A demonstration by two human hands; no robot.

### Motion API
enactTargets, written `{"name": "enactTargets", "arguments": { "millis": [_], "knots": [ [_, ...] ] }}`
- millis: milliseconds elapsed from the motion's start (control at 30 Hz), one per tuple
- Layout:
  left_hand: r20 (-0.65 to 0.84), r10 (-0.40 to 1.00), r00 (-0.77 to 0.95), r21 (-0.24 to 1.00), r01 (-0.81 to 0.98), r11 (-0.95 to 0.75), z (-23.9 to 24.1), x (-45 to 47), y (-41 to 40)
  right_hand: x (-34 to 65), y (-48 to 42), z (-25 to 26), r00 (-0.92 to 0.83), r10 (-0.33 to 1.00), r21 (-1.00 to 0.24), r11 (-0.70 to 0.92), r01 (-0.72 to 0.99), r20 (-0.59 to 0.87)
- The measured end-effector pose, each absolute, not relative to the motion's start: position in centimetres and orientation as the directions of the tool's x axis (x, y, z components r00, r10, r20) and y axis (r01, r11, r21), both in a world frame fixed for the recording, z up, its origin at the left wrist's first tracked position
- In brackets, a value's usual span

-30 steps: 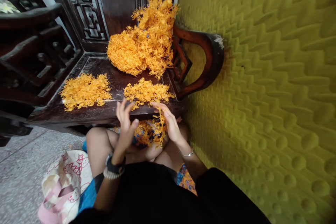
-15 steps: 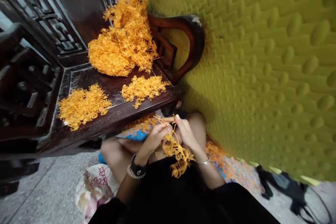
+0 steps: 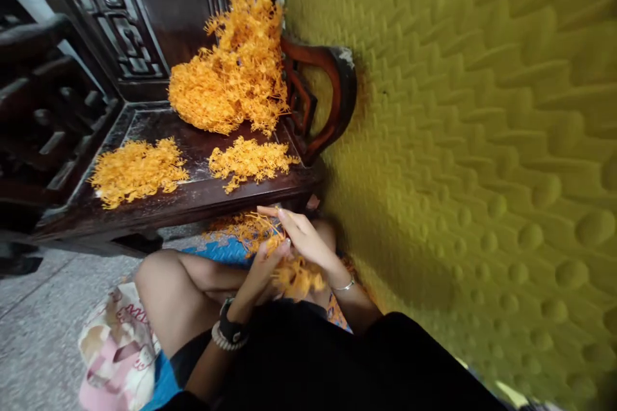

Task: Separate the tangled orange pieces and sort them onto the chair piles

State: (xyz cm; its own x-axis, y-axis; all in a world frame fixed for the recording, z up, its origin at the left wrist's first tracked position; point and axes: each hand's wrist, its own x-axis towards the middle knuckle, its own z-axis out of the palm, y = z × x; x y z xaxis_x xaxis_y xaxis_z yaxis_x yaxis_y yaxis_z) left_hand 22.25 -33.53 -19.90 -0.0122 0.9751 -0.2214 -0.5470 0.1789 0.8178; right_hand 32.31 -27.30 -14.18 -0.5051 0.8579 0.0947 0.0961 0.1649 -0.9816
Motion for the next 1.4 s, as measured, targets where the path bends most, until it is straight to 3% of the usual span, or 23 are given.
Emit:
{"name": "enactTargets", "arguments": {
  "millis": [133, 300, 400, 467, 500, 700, 900, 1033, 1267, 1400],
  "knots": [
    [-0.117, 0.992, 0.037, 0.766, -0.632, 0.114, -18.4, 22.9, -33.3, 31.6, -28.2, -13.9, -0.456, 0.889, -0.999, 0.018, -0.043, 0.036],
    [-0.039, 0.981, 0.189, 0.743, -0.651, 0.154, -17.3, 20.8, -33.7, 30.3, -29.4, -14.6, -0.213, 0.957, -0.98, 0.19, -0.064, 0.199],
    [-0.036, 0.984, 0.173, 0.672, -0.724, 0.152, -16.8, 18.4, -34.6, 32.5, -27.3, -14.2, 0.098, 0.95, -0.952, 0.301, -0.054, 0.295],
    [-0.034, 0.995, 0.098, 0.636, -0.765, 0.097, -16.9, 16.9, -35.1, 34.9, -25.3, -13.7, 0.342, 0.867, -0.925, 0.378, 0.023, 0.363],
    [-0.031, 0.998, 0.059, 0.627, -0.777, 0.065, -17.0, 16.3, -35.1, 36.0, -24.3, -13.5, 0.369, 0.844, -0.918, 0.388, 0.082, 0.39],
    [-0.041, 0.999, -0.025, 0.628, -0.778, 0.007, -17.3, 15.4, -33.3, 35.0, -18.0, -13.8, 0.021, 0.882, -0.823, 0.43, 0.372, 0.47],
    [-0.103, 0.994, -0.033, 0.661, -0.749, 0.044, -15.9, 15.1, -31.6, 29.4, -9.9, -14.5, -0.101, 0.836, -0.514, 0.422, 0.746, 0.539],
    [-0.064, 0.998, -0.024, 0.644, -0.765, 0.023, -15.8, 14.4, -31.0, 27.4, -7.3, -14.8, -0.178, 0.824, -0.367, 0.419, 0.831, 0.537],
    [-0.069, 0.995, -0.066, 0.669, -0.743, -0.003, -15.1, 13.0, -30.2, 26.6, -6.9, -17.2, -0.331, 0.839, -0.429, 0.514, 0.742, 0.432],
    [-0.051, 0.994, -0.096, 0.692, -0.721, -0.034, -14.5, 12.2, -30.1, 27.0, -8.5, -16.0, -0.233, 0.824, -0.503, 0.511, 0.697, 0.516]
  ]
}}
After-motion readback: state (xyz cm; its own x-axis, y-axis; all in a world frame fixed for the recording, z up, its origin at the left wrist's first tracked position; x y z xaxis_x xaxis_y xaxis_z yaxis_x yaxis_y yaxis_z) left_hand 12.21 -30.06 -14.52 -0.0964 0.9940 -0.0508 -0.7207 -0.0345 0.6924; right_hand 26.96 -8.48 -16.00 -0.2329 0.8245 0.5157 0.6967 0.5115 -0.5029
